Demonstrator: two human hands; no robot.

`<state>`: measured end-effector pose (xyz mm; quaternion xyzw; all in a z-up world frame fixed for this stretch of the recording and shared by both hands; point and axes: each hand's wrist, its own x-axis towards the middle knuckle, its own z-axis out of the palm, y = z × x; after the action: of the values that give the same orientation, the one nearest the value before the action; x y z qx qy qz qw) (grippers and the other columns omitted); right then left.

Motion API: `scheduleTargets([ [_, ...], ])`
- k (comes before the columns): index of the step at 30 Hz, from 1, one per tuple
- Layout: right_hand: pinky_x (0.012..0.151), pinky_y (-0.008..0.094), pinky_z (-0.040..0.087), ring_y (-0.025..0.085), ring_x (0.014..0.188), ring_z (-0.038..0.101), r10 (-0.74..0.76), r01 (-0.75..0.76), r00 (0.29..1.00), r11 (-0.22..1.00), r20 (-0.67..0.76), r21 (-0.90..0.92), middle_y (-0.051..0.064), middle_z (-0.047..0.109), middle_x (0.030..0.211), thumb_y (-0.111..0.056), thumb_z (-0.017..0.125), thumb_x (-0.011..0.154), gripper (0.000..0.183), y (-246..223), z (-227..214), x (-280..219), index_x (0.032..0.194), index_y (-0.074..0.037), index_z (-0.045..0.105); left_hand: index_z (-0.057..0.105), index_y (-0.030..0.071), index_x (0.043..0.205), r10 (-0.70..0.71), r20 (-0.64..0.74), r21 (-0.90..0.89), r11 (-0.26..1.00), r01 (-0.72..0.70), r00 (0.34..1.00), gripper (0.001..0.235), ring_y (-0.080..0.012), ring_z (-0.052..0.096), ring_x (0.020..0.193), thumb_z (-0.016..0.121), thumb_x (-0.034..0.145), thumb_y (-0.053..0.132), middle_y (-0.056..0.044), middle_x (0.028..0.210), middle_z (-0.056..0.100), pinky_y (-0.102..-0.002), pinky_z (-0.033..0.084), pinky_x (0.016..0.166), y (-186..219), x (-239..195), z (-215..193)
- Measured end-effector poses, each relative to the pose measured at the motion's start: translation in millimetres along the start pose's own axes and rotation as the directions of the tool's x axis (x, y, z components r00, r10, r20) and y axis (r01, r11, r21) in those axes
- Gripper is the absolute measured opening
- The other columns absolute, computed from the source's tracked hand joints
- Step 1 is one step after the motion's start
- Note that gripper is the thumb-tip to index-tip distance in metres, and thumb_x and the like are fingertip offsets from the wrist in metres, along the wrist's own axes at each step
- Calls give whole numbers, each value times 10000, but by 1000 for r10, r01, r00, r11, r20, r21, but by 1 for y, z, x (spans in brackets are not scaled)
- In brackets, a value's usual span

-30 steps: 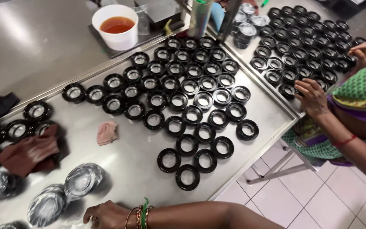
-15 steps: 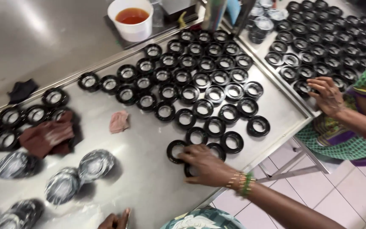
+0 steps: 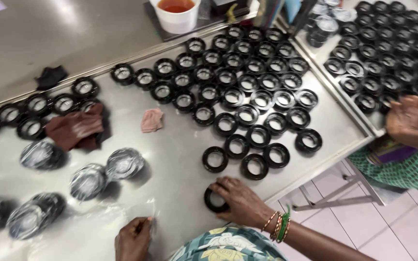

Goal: The recorder and a coworker are seen organizing and placing black circular mechanical parts into small plastic bags at a metal workbench.

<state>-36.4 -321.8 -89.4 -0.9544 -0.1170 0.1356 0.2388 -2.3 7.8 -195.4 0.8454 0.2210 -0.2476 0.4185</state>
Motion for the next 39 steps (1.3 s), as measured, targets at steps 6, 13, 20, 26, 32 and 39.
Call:
scheduleTargets([
  [6, 1072, 437, 479, 321, 1271, 566, -48, 98, 990, 909, -133, 404, 155, 609, 1355, -350, 853, 737, 768, -20, 44, 56, 1383, -65, 548, 807, 11, 988, 65, 72, -234, 971, -46, 995, 232, -121, 592, 524, 718, 903, 207, -63, 639, 703, -317, 475, 510, 5, -8, -6],
  [13, 803, 344, 583, 226, 936, 690, -244, -284, 925, 70, 292, 956, 158, 725, 1099, -472, 657, 1013, 591, -46, 90, 103, 1312, 36, 620, 815, 10, 961, 64, 34, -114, 992, -60, 997, 260, -127, 622, 533, 700, 935, 241, -85, 644, 718, -289, 483, 519, 21, -19, -15],
  [20, 645, 298, 554, 162, 733, 650, -199, -425, 866, 193, 459, 884, 59, 642, 899, -354, 735, 940, 525, -78, 90, 117, 1257, -76, 422, 635, -1, 933, 139, -22, -320, 937, -139, 990, 226, -233, 655, 566, 527, 1002, 185, -136, 671, 679, -405, 532, 560, 18, -37, -41],
  [26, 553, 282, 560, 167, 650, 705, 54, -202, 967, 753, 248, 626, 106, 730, 821, -352, 683, 959, 464, -131, 47, 111, 1256, -71, 464, 583, 52, 918, 462, -234, 206, 884, -421, 856, 208, -379, 649, 660, 527, 995, 237, -194, 753, 668, -505, 486, 614, 75, -98, -72],
  [32, 670, 263, 637, 154, 817, 747, -197, 285, 958, 687, -206, 668, 89, 753, 1038, -228, 719, 965, 342, -99, 16, 86, 1227, -74, 562, 601, 67, 897, 369, -280, -46, 917, -397, 886, 234, -216, 542, 527, 531, 1000, 265, -120, 625, 601, -385, 433, 525, 116, -162, -111],
  [39, 1058, 425, 498, 223, 1286, 534, -407, 344, 912, 686, -53, 642, 111, 489, 1442, -227, 847, 784, 805, -101, -25, 103, 1450, -108, 411, 581, 16, 873, 474, -253, -467, 704, -536, 843, 242, -85, 454, 558, 530, 1044, 179, -18, 639, 518, -274, 402, 507, 115, -151, -107],
])
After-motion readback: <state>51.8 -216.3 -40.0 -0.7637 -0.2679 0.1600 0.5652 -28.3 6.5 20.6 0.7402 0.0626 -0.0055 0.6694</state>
